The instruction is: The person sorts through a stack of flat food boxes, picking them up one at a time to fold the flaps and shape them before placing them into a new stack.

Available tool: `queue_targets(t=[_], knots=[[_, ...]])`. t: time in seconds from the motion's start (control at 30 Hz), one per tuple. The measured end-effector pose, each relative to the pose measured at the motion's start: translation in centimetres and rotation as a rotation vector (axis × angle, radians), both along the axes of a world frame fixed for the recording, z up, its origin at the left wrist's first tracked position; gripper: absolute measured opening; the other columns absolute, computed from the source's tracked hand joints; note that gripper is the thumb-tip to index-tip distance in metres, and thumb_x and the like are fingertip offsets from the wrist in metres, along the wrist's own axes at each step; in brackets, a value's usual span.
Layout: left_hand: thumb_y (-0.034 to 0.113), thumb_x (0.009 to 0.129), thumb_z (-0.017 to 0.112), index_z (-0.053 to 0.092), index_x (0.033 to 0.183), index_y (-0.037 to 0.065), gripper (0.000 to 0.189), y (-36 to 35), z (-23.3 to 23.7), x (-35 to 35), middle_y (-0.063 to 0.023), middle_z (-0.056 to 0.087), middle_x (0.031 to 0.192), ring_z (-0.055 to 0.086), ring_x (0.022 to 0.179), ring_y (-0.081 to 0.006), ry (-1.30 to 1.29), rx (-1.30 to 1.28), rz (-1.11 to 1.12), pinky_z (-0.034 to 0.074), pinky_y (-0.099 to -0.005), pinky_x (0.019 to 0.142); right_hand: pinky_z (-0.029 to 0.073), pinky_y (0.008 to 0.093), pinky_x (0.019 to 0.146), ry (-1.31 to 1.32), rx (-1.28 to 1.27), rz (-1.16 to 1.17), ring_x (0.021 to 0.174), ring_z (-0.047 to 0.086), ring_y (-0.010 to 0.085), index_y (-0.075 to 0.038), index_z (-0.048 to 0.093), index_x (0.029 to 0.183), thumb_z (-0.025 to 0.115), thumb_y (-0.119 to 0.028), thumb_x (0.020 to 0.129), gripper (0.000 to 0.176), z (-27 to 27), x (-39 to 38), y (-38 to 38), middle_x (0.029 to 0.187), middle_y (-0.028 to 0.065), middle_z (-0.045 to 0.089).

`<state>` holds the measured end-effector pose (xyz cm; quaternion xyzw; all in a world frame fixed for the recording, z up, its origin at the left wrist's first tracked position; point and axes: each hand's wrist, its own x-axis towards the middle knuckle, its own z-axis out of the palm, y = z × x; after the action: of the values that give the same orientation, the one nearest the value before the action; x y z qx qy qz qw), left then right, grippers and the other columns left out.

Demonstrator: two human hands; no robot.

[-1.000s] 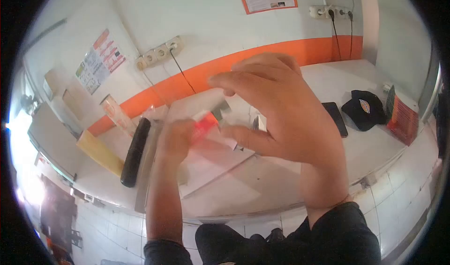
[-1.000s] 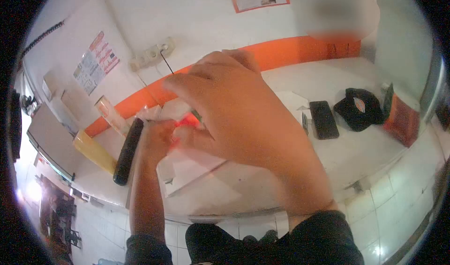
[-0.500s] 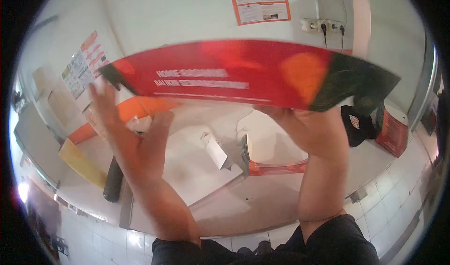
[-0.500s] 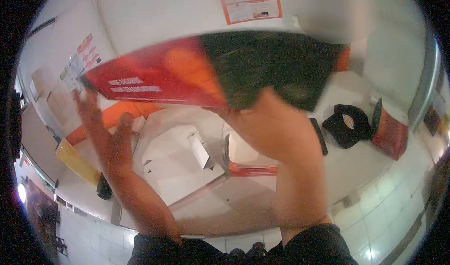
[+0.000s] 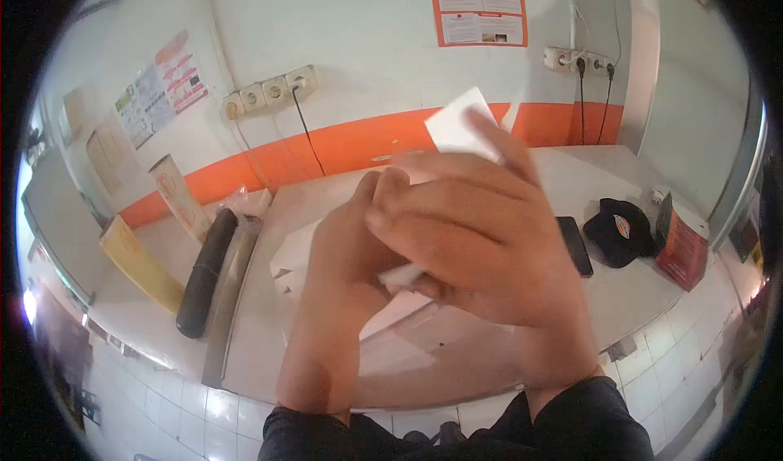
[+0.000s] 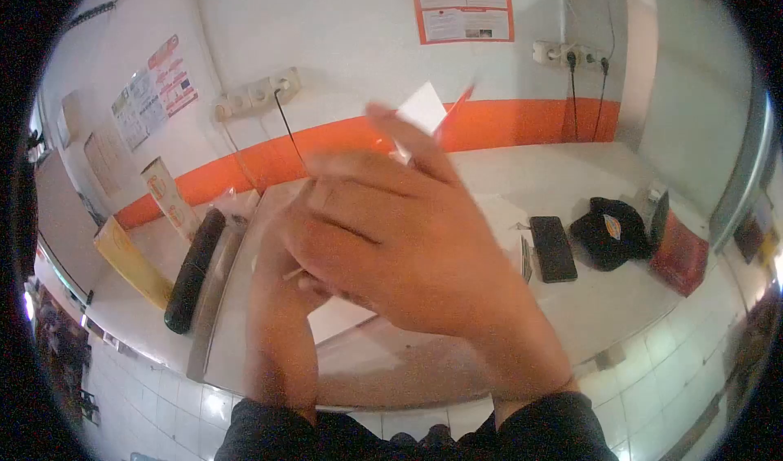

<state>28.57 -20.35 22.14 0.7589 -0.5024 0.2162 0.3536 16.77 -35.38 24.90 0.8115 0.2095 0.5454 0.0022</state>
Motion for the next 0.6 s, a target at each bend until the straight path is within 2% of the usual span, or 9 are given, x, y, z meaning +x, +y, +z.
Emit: queue_targets(t=[0.1,0.17,0.23,0.27,0.37,0.47,0.57,0.6], knots=[[0.005,0.086,0.081,0.063,0.117,0.003,0.036,0.2,0.3,0.5,-0.0147,0.073,0.11,0.072,0.105,-0.0374,0.131,0.021,-0.039,0.056,-0.0455,0.089,0.051,0.0428,0.096,0.018,-0.001,0.04,0.092,0.067,0.0304,-0.013,0.075,0.108,0.086,-0.035,0.083,0.035,-1.2,1.7,-1.7,0.093,0.0056,0.071],[0.006,0.086,0.084,0.062,0.117,0.002,0.038,0.5,0.7,2.6,-0.0136,0.073,0.106,0.072,0.101,-0.0304,0.27,0.012,-0.126,0.056,-0.0408,0.088,0.05,0.0464,0.09,-0.085,0.12,0.081,0.09,0.067,0.0316,-0.013,0.073,0.113,0.085,-0.031,0.083,0.037,-1.1,1.9,-3.0,0.094,0.0069,0.07],[0.009,0.087,0.085,0.062,0.117,0.001,0.038,0.8,-0.1,6.1,-0.0124,0.073,0.102,0.072,0.097,-0.0223,0.512,-0.03,-0.263,0.056,-0.0359,0.087,0.049,0.0469,0.087,-0.141,0.248,0.138,0.09,0.066,0.0314,-0.013,0.073,0.115,0.084,-0.028,0.083,0.037,-0.9,1.8,-3.6,0.094,0.0074,0.069],[0.006,0.09,0.083,0.062,0.116,0.0,0.034,1.2,0.6,6.0,-0.0083,0.072,0.097,0.068,0.093,-0.0133,0.531,-0.062,-0.197,0.054,-0.0302,0.085,0.049,0.0465,0.087,-0.147,0.276,0.13,0.091,0.066,0.0312,-0.013,0.073,0.115,0.084,-0.027,0.083,0.037,-0.8,1.8,-3.5,0.094,0.0074,0.069],[0.001,0.093,0.077,0.062,0.114,0.0,0.025,0.4,0.3,5.1,-0.006,0.072,0.095,0.065,0.088,-0.0101,0.682,-0.394,-0.421,0.052,-0.0261,0.081,0.048,0.0458,0.087,-0.157,0.276,0.034,0.095,0.065,0.0309,-0.012,0.072,0.116,0.083,-0.024,0.083,0.037,-1.1,2.0,-2.8,0.099,0.0072,0.068],[-0.004,0.096,0.071,0.063,0.112,0.003,0.019,0.3,0.6,3.7,-0.0047,0.071,0.094,0.062,0.086,-0.0064,0.666,-0.514,-0.474,0.048,-0.0218,0.077,0.048,0.0459,0.09,-0.211,0.221,-0.073,0.1,0.065,0.0306,-0.012,0.072,0.119,0.083,-0.024,0.083,0.039,-1.5,2.9,-2.1,0.107,0.0068,0.068],[-0.003,0.096,0.07,0.064,0.11,0.004,0.017,0.5,1.1,2.0,-0.0065,0.071,0.092,0.063,0.08,-0.0121,0.316,-0.51,-0.316,0.048,-0.0256,0.074,0.048,0.0437,0.093,-0.113,0.047,-0.194,0.105,0.065,0.0298,-0.006,0.072,0.123,0.074,-0.038,0.099,0.04,-1.1,3.0,-1.6,0.117,0.0101,0.068],[-0.002,0.094,0.071,0.065,0.108,0.005,0.016,0.6,1.2,1.9,-0.0066,0.071,0.092,0.064,0.08,-0.0152,0.187,-0.511,-0.279,0.049,-0.0288,0.076,0.044,0.0477,0.107,0.062,0.114,-0.23,0.119,0.064,0.035,-0.007,0.07,0.133,0.067,-0.045,0.103,0.049,-1.4,2.7,-1.2,0.134,0.0147,0.065]])
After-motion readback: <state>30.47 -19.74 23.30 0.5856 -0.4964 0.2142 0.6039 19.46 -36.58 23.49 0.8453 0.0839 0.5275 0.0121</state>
